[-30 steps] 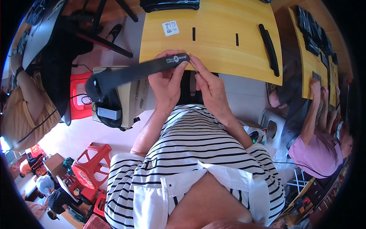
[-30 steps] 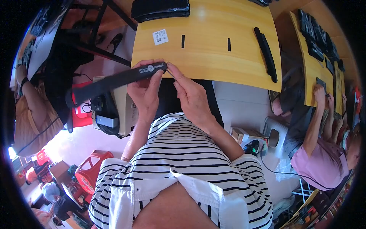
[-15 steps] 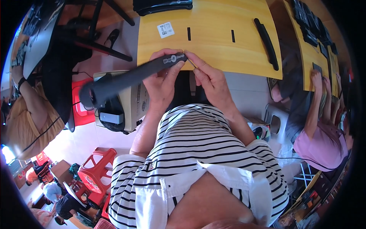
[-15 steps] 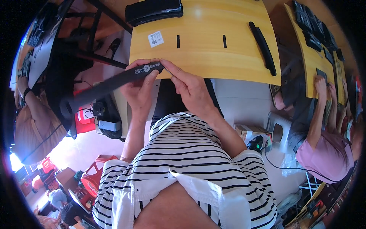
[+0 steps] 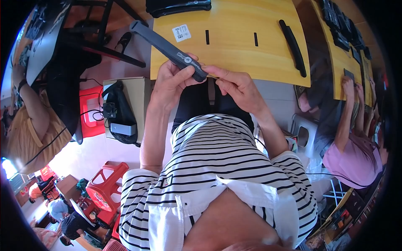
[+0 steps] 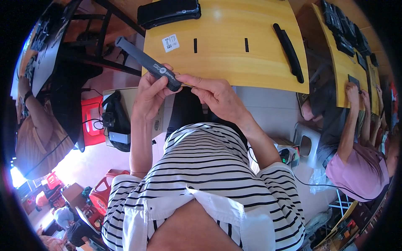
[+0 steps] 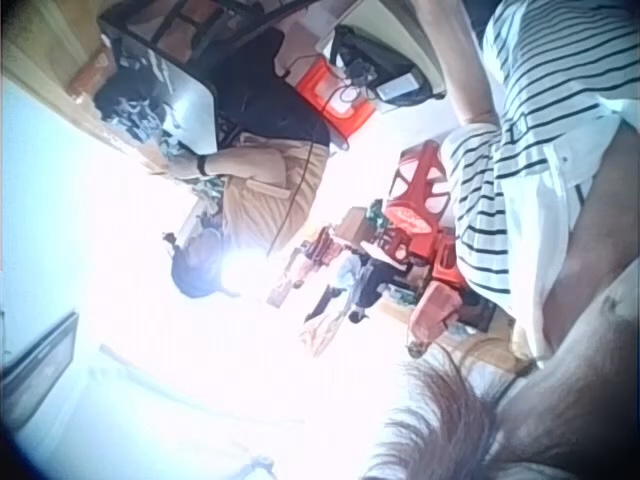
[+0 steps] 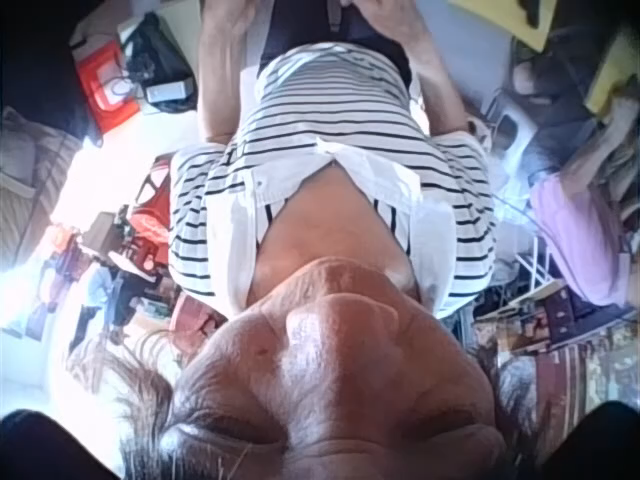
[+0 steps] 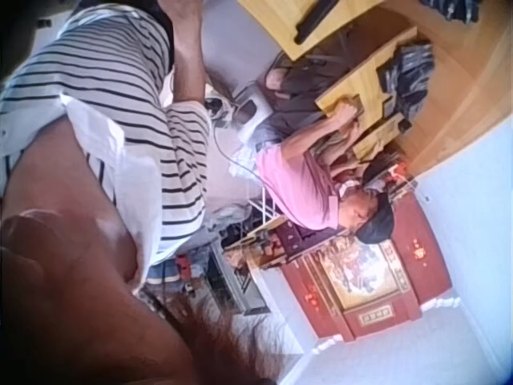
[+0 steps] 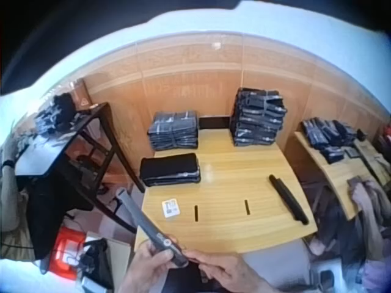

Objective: Assembling leather straps by securing metal hardware components using a small tool.

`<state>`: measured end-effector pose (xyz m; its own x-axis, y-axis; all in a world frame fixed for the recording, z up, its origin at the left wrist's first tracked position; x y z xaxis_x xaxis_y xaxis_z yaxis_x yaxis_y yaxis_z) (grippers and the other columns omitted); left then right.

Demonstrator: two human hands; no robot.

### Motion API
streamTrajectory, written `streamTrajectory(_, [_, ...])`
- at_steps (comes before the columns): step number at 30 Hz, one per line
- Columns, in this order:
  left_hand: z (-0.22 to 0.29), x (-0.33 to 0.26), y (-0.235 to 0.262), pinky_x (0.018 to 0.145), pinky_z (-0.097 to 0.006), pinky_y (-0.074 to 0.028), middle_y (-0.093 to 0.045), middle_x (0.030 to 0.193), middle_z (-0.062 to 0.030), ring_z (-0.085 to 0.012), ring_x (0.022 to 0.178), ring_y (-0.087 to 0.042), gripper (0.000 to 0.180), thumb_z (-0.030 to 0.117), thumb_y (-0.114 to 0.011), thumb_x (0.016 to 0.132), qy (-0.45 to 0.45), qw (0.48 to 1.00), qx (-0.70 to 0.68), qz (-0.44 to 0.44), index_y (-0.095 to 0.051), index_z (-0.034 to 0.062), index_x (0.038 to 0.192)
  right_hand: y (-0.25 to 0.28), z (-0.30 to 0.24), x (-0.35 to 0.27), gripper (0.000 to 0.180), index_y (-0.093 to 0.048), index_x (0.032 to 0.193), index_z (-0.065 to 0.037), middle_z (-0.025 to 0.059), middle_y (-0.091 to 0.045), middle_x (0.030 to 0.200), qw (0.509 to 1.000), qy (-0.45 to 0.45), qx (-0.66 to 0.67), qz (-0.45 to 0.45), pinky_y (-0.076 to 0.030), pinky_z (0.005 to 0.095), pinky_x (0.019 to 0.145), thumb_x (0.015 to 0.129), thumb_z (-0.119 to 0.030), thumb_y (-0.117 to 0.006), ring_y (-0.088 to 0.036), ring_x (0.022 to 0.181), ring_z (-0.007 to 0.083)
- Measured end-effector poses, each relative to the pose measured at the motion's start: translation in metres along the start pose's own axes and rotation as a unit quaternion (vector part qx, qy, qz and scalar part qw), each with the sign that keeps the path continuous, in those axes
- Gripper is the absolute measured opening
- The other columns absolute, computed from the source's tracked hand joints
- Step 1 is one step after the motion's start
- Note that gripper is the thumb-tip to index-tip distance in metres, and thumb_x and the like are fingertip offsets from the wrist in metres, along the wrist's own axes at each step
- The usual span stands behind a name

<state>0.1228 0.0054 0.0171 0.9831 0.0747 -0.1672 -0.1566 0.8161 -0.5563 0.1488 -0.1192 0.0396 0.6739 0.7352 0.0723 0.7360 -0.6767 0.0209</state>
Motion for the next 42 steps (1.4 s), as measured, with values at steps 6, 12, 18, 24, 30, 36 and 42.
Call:
streamTrajectory(6, [-0.009,0.003,0.002,0.073,-0.032,-0.057,-0.062,0.09,-0.0112,-0.0185,0.081,-0.065,0.028,0.008,-0.059,0.084,0.041,0.999,-0.009,-0.007,-0.05,-0.0058,0.107,0.005,-0.022,-0.003,0.038,-0.058,0.118,-0.015,0.0093,-0.059,0.071,0.966,0.139,-0.209,0.061,-0.046,0.0275,0.057,0.084,0.0,-0.051,-0.055,0.058,0.0181])
streamTrajectory(12, [-0.015,-0.001,0.003,0.074,-0.031,-0.056,-0.061,0.09,-0.0114,-0.0192,0.083,-0.064,0.026,0.009,-0.059,0.085,0.068,0.997,-0.001,0.03,-0.052,-0.0062,0.105,0.002,-0.007,-0.003,0.033,-0.057,0.116,-0.005,0.0128,-0.064,0.1,0.979,0.116,-0.16,0.041,-0.049,0.0277,0.072,0.085,0.002,-0.049,-0.063,0.081,0.0226])
streamTrajectory(18, [-0.014,-0.007,0.006,0.074,-0.031,-0.056,-0.062,0.089,-0.0117,-0.0204,0.083,-0.065,0.026,0.009,-0.06,0.084,0.057,0.997,0.012,0.045,-0.052,-0.0061,0.104,-0.002,-0.026,-0.008,0.036,-0.058,0.116,-0.008,0.012,-0.063,0.085,0.948,0.097,-0.301,0.035,-0.048,0.0298,0.065,0.083,0.003,-0.051,-0.06,0.072,0.0264])
streamTrajectory(24, [-0.012,-0.007,-0.001,0.073,-0.03,-0.056,-0.061,0.087,-0.0111,-0.0206,0.081,-0.065,0.026,0.01,-0.06,0.084,0.063,0.998,0.011,0.025,-0.052,-0.0061,0.102,-0.008,-0.04,-0.012,0.046,-0.055,0.121,-0.01,0.0093,-0.05,0.065,0.916,0.116,-0.381,0.04,-0.043,0.0347,0.056,0.078,0.004,-0.053,-0.054,0.059,0.0236])
streamTrajectory(30, [-0.023,-0.006,-0.004,0.07,-0.029,-0.057,-0.062,0.088,-0.0123,-0.0212,0.078,-0.065,0.024,0.011,-0.06,0.084,0.118,0.993,-0.01,-0.017,-0.053,-0.0058,0.101,-0.002,-0.017,-0.012,0.045,-0.054,0.122,-0.009,0.0094,-0.052,0.067,0.967,0.101,-0.235,0.013,-0.043,0.0343,0.057,0.079,0.004,-0.052,-0.055,0.062,0.0242])
streamTrajectory(36, [-0.029,-0.006,-0.004,0.068,-0.028,-0.057,-0.062,0.09,-0.0144,-0.0228,0.077,-0.065,0.023,0.009,-0.06,0.084,0.145,0.989,-0.011,-0.026,-0.054,-0.0062,0.1,-0.007,-0.03,-0.017,0.042,-0.053,0.122,-0.008,0.0059,-0.047,0.061,0.913,0.171,-0.37,-0.002,-0.04,0.0293,0.052,0.082,0.001,-0.051,-0.047,0.054,0.0171])
streamTrajectory(42, [-0.033,-0.004,-0.012,0.069,-0.029,-0.057,-0.062,0.092,-0.0154,-0.0232,0.077,-0.065,0.026,0.006,-0.061,0.083,0.156,0.986,0.018,-0.052,-0.052,-0.0064,0.104,-0.001,0.027,-0.02,0.034,-0.053,0.124,-0.01,-0.0032,-0.037,0.055,0.978,-0.107,0.168,-0.056,-0.03,0.0194,0.045,0.092,-0.007,-0.044,-0.034,0.048,0.0062])
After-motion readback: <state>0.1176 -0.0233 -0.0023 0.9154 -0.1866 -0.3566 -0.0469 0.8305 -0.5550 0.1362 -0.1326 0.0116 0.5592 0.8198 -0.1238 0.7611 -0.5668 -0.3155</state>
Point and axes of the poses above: each hand's wrist, its own x-axis towards the middle knuckle, its own y-axis out of the back of the hand, z = x × y, the point moved 10 cm from there along x, towards the middle knuckle
